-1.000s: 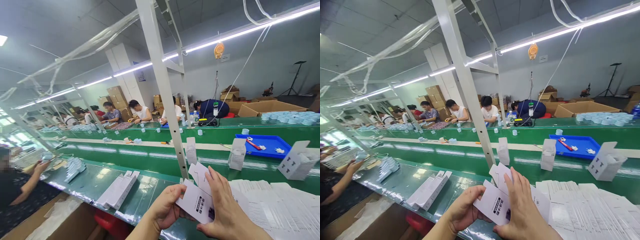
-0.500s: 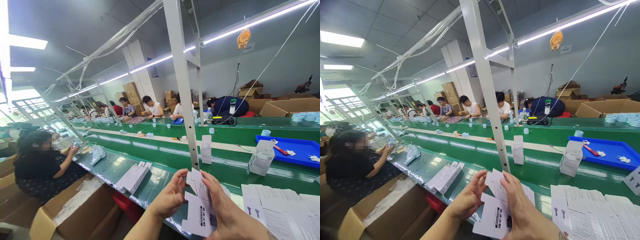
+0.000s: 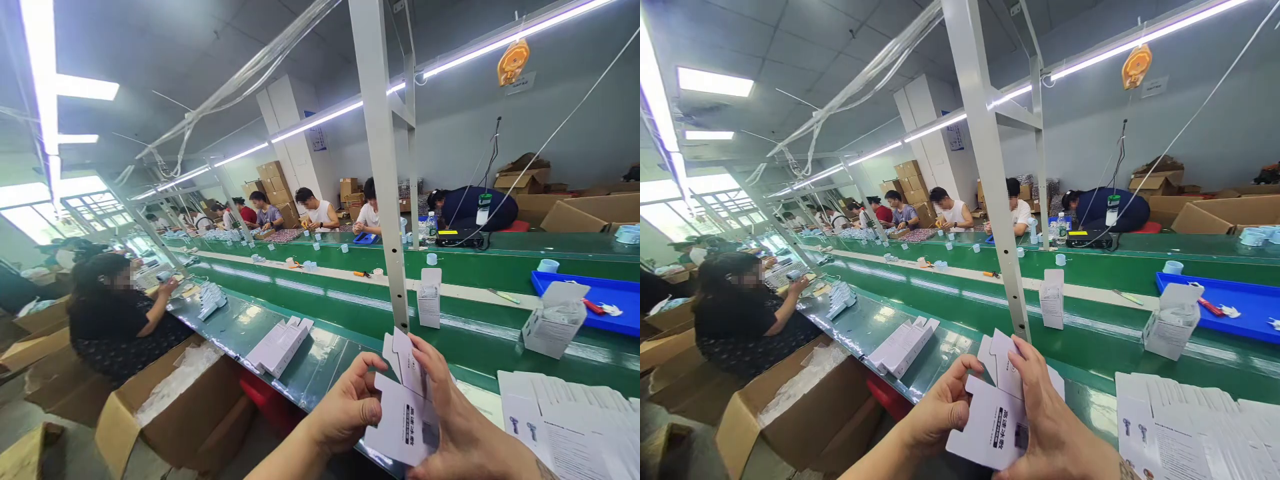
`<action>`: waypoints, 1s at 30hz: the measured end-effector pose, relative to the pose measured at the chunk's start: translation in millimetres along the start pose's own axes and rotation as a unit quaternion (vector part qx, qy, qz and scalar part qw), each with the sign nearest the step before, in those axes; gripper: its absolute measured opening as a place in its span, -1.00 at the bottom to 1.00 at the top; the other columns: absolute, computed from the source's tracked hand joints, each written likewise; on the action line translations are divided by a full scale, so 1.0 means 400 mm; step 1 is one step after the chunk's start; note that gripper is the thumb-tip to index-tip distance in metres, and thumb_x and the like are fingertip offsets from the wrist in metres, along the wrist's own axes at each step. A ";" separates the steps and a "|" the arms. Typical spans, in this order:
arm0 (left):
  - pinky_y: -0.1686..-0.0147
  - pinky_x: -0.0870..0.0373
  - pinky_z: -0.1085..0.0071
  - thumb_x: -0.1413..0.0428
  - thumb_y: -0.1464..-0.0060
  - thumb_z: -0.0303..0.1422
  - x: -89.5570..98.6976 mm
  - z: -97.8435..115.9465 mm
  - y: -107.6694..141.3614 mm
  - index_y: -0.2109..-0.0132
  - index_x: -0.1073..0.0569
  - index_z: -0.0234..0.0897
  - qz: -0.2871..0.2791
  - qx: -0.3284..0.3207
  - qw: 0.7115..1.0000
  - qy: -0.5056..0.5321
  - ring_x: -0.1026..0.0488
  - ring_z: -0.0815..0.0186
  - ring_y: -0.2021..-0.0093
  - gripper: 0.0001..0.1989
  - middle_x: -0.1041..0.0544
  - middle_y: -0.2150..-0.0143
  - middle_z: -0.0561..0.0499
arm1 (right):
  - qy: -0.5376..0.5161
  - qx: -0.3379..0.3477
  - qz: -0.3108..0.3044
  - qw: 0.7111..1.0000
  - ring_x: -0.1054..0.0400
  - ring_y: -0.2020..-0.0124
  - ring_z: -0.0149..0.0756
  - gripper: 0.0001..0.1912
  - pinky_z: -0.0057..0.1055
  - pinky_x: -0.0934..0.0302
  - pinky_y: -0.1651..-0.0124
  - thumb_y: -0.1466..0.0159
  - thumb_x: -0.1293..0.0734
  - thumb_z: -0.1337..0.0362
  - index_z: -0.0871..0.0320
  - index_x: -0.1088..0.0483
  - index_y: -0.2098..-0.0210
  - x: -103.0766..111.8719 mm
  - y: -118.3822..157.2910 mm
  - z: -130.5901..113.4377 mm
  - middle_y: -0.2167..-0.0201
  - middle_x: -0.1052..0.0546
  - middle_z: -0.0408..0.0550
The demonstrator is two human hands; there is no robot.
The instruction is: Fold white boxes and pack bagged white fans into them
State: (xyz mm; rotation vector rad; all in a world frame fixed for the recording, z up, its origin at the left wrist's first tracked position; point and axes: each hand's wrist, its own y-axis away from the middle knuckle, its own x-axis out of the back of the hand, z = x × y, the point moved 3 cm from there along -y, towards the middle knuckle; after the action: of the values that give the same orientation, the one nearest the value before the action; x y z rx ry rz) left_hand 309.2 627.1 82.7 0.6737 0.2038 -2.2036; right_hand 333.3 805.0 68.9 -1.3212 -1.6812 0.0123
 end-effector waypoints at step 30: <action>0.18 -0.43 0.40 -0.04 -0.17 -0.47 -0.051 0.199 0.070 0.08 -0.55 -0.22 0.113 -0.202 0.705 -0.670 -0.48 0.30 0.21 -0.75 -0.52 0.17 -0.08 | 0.088 -0.018 0.115 0.989 -0.18 -0.22 0.22 0.02 0.17 -0.25 -0.11 -0.17 -0.36 -0.08 0.06 0.32 -0.37 -0.048 -0.031 0.003 -0.28 -0.12 0.32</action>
State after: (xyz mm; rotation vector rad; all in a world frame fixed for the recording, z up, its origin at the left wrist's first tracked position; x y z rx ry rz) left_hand 308.9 593.8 162.7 -1.1386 -0.1617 -1.7769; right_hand 322.4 786.2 62.0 -1.4928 -1.3806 -0.0004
